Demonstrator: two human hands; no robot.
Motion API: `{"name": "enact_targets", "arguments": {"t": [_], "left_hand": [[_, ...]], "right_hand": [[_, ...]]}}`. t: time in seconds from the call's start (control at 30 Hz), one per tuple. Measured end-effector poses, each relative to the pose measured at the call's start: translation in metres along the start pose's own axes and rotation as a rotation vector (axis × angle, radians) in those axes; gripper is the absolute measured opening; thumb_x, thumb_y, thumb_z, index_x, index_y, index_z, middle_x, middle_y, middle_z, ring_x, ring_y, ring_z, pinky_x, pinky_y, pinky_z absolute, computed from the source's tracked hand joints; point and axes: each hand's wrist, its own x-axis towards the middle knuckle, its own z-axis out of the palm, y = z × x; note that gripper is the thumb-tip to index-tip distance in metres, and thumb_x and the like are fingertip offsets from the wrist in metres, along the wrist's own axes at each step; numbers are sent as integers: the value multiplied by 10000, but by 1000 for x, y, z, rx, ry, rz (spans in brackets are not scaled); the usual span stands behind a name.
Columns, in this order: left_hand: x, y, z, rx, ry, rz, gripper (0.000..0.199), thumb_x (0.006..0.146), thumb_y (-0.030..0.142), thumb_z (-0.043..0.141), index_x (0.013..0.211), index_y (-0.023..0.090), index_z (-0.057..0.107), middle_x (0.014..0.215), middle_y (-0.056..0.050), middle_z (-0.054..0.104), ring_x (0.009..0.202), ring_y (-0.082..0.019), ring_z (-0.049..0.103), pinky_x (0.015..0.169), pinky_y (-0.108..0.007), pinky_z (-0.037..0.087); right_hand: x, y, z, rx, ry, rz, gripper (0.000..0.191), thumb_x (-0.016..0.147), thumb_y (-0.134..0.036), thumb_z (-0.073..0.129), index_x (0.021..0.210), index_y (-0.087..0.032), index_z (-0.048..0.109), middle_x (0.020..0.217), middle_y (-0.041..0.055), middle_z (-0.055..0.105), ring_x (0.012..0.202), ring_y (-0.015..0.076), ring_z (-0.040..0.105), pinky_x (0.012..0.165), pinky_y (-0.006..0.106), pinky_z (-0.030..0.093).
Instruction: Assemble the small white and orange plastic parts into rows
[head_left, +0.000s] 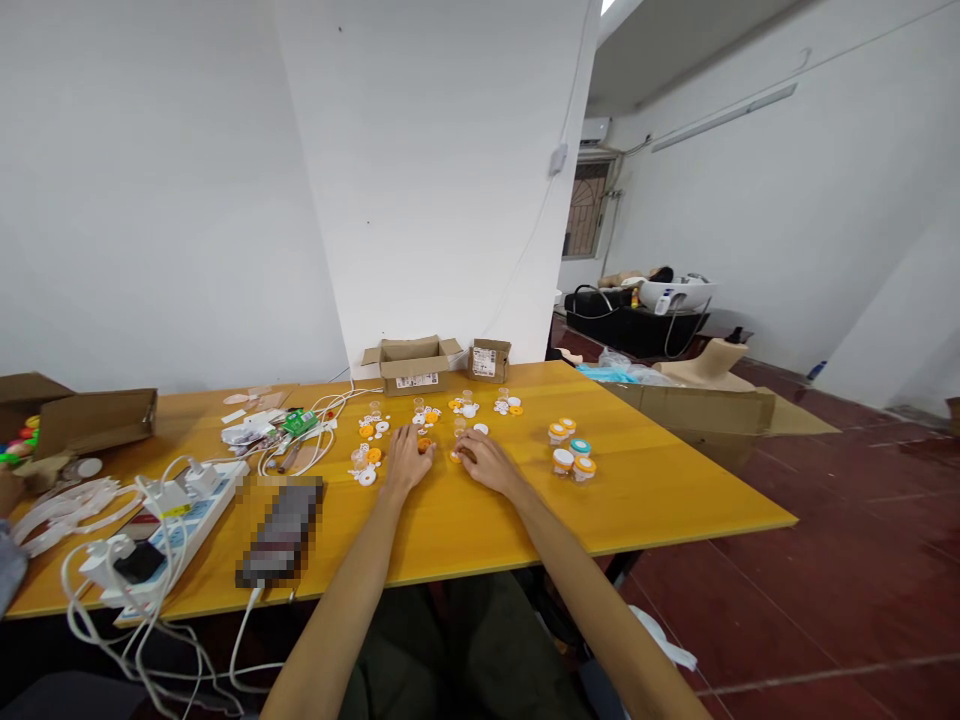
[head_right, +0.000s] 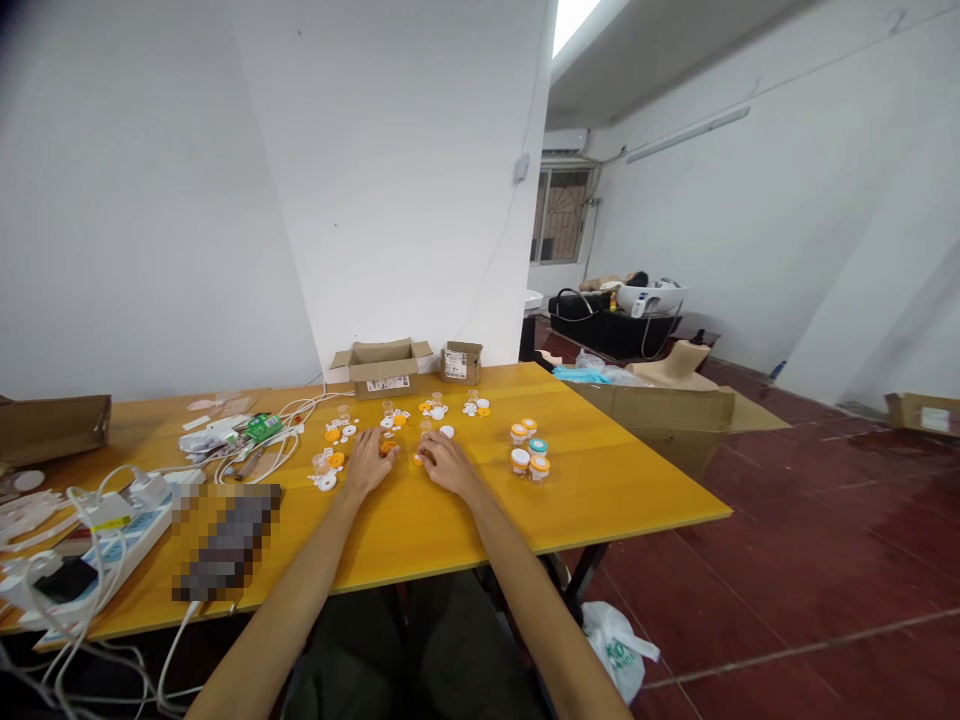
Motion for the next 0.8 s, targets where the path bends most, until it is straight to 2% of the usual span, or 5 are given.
{"name": "enact_targets", "arguments": {"t": [0.27,0.6,0.8], "left_hand": [[2,2,-3,-43,-11,-78,391,807,213,631,1196,248,628,1218,-87,690,1213,-276,589,1045,-425,466],[5,2,-5,-65,-71,-80,472,765,222,659,1236,243,619,1236,-91,698,1253,-287,569,1060,-427,448],[6,-1,-3,-102,-19,-97,438,786,224,649,1222,256,618,1244,-84,697,1236,-277,582,1051,-420,462]], "right_hand": [[1,-3,-3,16,-2,-13,179,865,-79,602,885,-233,689,1020,60,685,1001,213,644,897,348,524],[2,-8,-6,7,-12,-20,176,868,-71,604,874,-225,690,986,56,681,962,204,642,883,341,524],[1,-9,-8,11,-21,-19,187,875,-80,596,890,-233,701,999,61,683,977,210,645,887,350,528]]}}
